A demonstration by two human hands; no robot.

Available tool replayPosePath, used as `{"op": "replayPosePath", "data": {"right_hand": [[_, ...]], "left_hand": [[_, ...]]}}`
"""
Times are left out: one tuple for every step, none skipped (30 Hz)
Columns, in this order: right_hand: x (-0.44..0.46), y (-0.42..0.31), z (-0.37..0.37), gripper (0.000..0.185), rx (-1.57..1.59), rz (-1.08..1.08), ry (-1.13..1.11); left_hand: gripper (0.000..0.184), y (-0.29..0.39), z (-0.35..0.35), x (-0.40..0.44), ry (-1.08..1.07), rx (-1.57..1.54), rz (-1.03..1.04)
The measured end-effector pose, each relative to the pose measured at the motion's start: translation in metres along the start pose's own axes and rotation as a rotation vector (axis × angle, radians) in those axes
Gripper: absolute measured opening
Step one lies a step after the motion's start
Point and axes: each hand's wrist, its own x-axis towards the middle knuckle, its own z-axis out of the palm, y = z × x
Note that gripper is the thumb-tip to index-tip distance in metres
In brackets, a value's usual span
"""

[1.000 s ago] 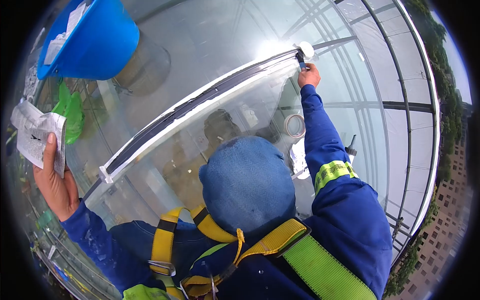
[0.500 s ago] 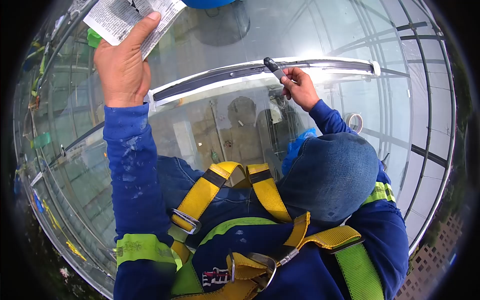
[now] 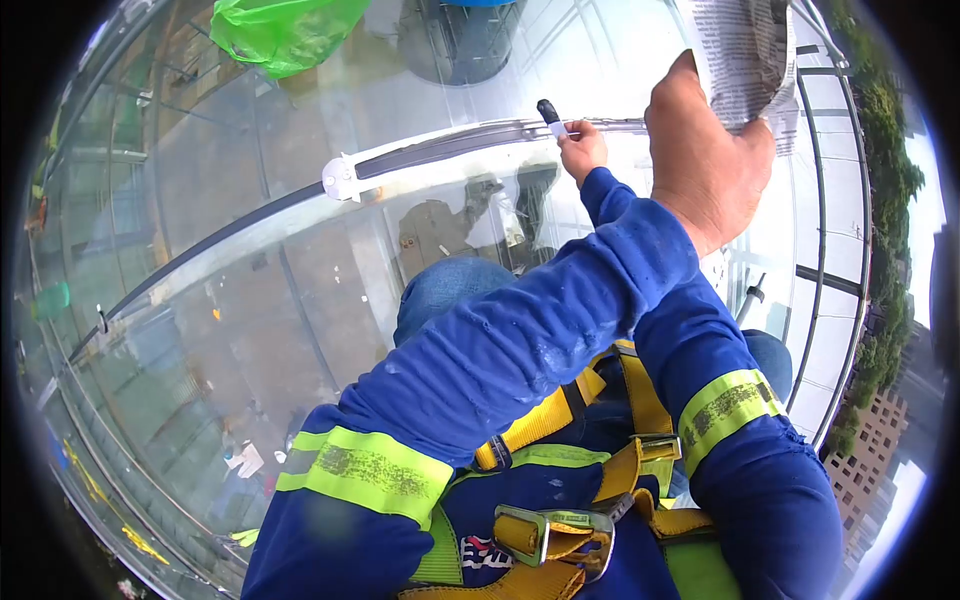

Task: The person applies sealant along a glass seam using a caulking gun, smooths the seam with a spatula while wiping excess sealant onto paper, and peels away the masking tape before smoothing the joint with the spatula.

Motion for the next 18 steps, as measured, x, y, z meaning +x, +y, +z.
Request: {"op": "replayPosePath", "data": {"right_hand": [[-0.009, 0.022, 0.023, 0.018, 0.097, 0.067, 0.079], [-0.011, 0.039, 0.039, 0.015, 0.177, 0.091, 0.107], [-0.021, 0.035, 0.041, 0.016, 0.323, 0.134, 0.086], [-0.039, 0.027, 0.042, 0.016, 0.473, 0.191, 0.074], [-0.052, 0.015, 0.048, 0.022, 0.397, 0.217, 0.102], [-0.060, 0.008, 0.039, 0.027, 0.319, 0.246, 0.132], [-0.036, 0.055, 0.054, 0.020, 0.470, 0.149, 0.165], [-0.038, 0.056, 0.043, 0.021, 0.411, 0.199, 0.221], [-0.040, 0.048, 0.035, 0.021, 0.355, 0.246, 0.274], [-0.042, 0.045, 0.026, 0.022, 0.303, 0.296, 0.322], [-0.040, 0.048, 0.016, 0.021, 0.264, 0.329, 0.356], [-0.038, 0.046, 0.016, 0.022, 0.270, 0.328, 0.368], [-0.035, 0.053, 0.008, 0.022, 0.280, 0.333, 0.378], [-0.031, 0.060, 0.003, 0.022, 0.288, 0.338, 0.385], [-0.028, 0.062, -0.002, 0.022, 0.225, 0.328, 0.442], [-0.025, 0.066, -0.004, 0.021, 0.212, 0.320, 0.450], [-0.022, 0.068, -0.003, 0.020, 0.199, 0.310, 0.457], [-0.019, 0.067, -0.001, 0.020, 0.184, 0.299, 0.462]], "left_hand": [[0.027, 0.004, 0.017, -0.017, -0.002, -0.032, 0.041], [0.025, 0.009, 0.026, -0.024, -0.002, -0.064, 0.084], [0.026, 0.013, 0.023, -0.022, -0.022, -0.061, 0.078], [0.027, 0.019, 0.015, -0.020, -0.055, -0.059, 0.058], [0.028, 0.025, 0.003, -0.019, -0.098, -0.057, 0.033], [0.030, 0.027, -0.008, -0.007, -0.101, -0.084, -0.005], [0.031, 0.039, -0.019, 0.003, -0.084, -0.029, 0.028], [0.031, 0.046, -0.019, 0.008, -0.137, -0.164, 0.020], [0.032, 0.049, -0.019, 0.015, -0.189, -0.293, 0.015], [0.027, 0.044, -0.029, 0.023, -0.132, -0.342, -0.034], [0.026, 0.042, -0.040, 0.029, -0.137, -0.290, -0.001], [0.025, 0.048, -0.065, 0.037, -0.142, -0.237, 0.032], [0.025, 0.045, -0.078, 0.040, -0.156, 0.117, 0.170], [0.029, 0.049, -0.083, 0.049, -0.063, -0.021, 0.050], [0.035, 0.053, -0.088, 0.057, 0.046, -0.170, -0.055], [0.037, 0.052, -0.091, 0.060, 0.035, -0.176, -0.062], [0.039, 0.051, -0.092, 0.063, 0.024, -0.182, -0.069], [0.041, 0.050, -0.091, 0.064, 0.017, -0.188, -0.074]]}}
